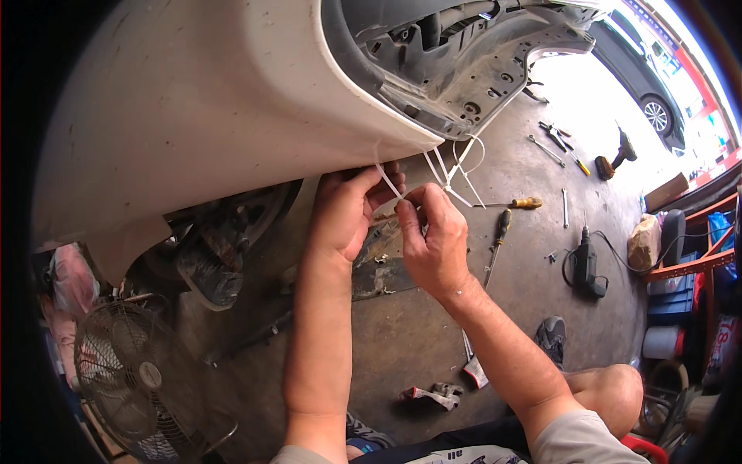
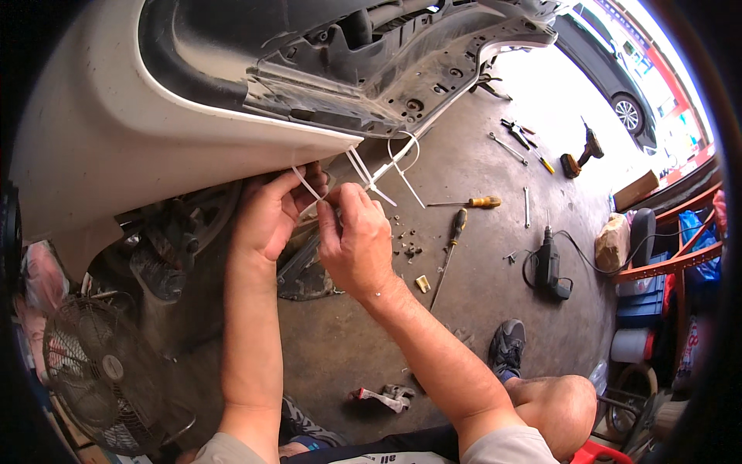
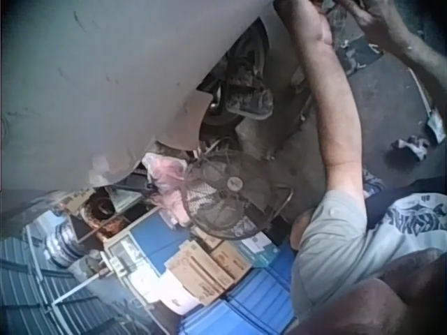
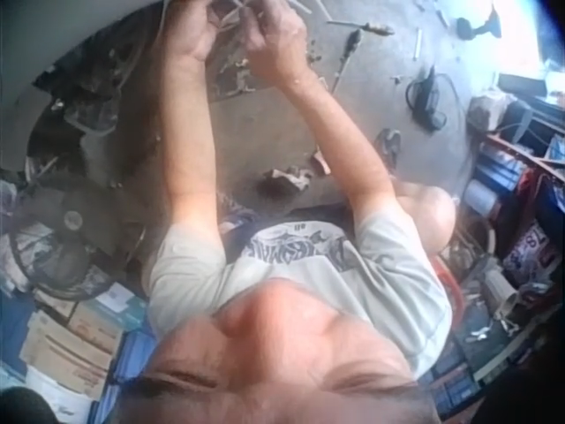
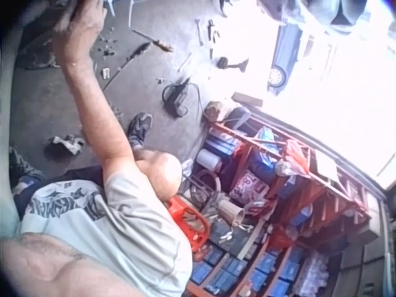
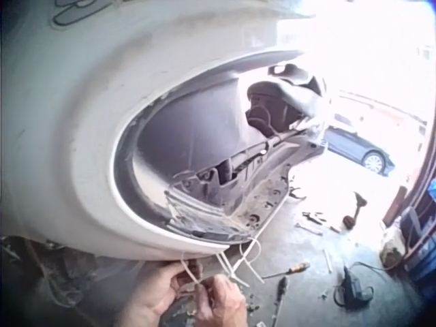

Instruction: The recorder is using zip ties to secure a loose or broken fairing panel on a motorcycle.

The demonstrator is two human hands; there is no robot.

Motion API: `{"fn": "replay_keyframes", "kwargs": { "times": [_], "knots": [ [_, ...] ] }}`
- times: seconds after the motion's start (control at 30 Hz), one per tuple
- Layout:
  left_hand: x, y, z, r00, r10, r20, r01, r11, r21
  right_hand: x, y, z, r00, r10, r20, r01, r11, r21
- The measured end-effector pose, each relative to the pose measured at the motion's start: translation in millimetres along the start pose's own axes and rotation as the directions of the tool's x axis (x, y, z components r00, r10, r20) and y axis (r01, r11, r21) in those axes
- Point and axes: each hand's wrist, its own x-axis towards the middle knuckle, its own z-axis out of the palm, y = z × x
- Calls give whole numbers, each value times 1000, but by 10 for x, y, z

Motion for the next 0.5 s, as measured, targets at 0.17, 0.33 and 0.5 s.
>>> {"fn": "replay_keyframes", "kwargs": {
  "times": [0.17, 0.33, 0.5],
  "knots": [
    [-40, 74, -13, 996, 95, -4, -89, 953, 290, 14, -14, -11, 1000, 10, 5, -10, 1000, 10],
    [-32, 71, -163, 998, 59, 34, -63, 991, 117, 11, -21, -1, 1000, 0, -23, 0, 1000, 13],
    [27, -92, -238, 999, 52, -12, -52, 999, 1, 27, -40, 22, 999, 45, -15, -43, 995, 95]
  ]
}}
